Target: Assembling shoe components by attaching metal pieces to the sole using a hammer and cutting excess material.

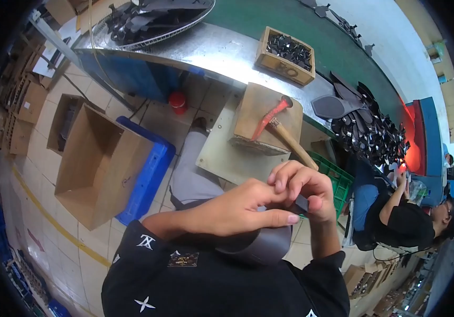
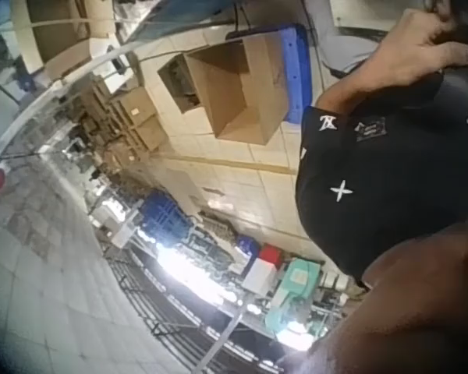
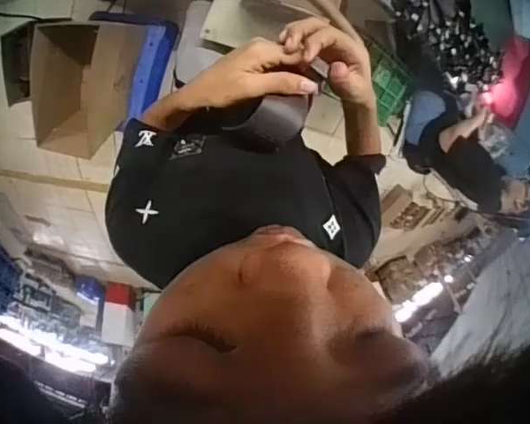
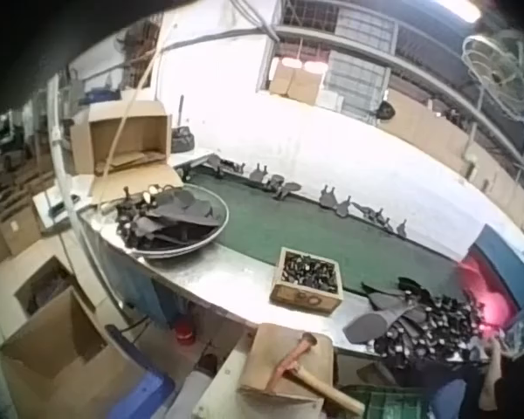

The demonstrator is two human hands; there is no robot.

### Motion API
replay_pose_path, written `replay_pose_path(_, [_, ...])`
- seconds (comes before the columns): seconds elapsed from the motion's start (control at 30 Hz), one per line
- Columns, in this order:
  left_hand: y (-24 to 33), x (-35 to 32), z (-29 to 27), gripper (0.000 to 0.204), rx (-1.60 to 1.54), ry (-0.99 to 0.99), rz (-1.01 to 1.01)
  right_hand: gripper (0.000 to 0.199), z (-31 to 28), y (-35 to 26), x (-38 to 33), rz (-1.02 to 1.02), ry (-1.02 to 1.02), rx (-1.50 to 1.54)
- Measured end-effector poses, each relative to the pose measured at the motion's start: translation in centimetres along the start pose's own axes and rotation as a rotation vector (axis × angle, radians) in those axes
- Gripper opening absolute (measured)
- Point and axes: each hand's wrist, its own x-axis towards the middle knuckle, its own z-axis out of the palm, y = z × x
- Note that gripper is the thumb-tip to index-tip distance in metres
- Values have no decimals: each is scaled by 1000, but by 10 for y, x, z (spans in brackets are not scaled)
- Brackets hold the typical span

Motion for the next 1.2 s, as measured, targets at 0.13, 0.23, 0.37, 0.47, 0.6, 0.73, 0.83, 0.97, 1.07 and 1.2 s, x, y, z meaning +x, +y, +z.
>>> replay_pose_path(0.13, [2, -3, 16, 40, -472, 41, 109, 56, 21, 13, -5, -57, 214, 129])
replay_pose_path(0.23, [-3, -6, 18, 46, -510, 14, 66, 59, 30, 20, -4, -124, 262, 151])
replay_pose_path(0.37, [4, -2, 18, 48, -454, 32, 27, 59, 26, 20, -9, -134, 276, 138])
replay_pose_path(0.47, [3, 1, 18, 47, -433, 34, -8, 59, 22, 20, -10, -151, 263, 133])
replay_pose_path(0.6, [3, 1, 22, 45, -471, 64, 11, 59, 30, 19, -9, -122, 330, 202])
replay_pose_path(0.73, [10, 4, 19, 44, -460, 28, -81, 58, 25, 23, -14, -161, 320, 200])
replay_pose_path(0.83, [13, 6, 19, 43, -410, 41, -75, 58, 19, 24, -16, -178, 278, 210])
replay_pose_path(0.97, [-4, 9, 22, 38, -449, 64, -95, 57, 20, 34, -21, -149, 298, 262])
replay_pose_path(1.07, [-3, 17, 17, 34, -458, 107, -150, 53, 19, 28, -24, -118, 412, 198])
replay_pose_path(1.2, [3, 20, 13, 43, -187, 171, -125, 37, 6, 15, -33, -104, 402, -208])
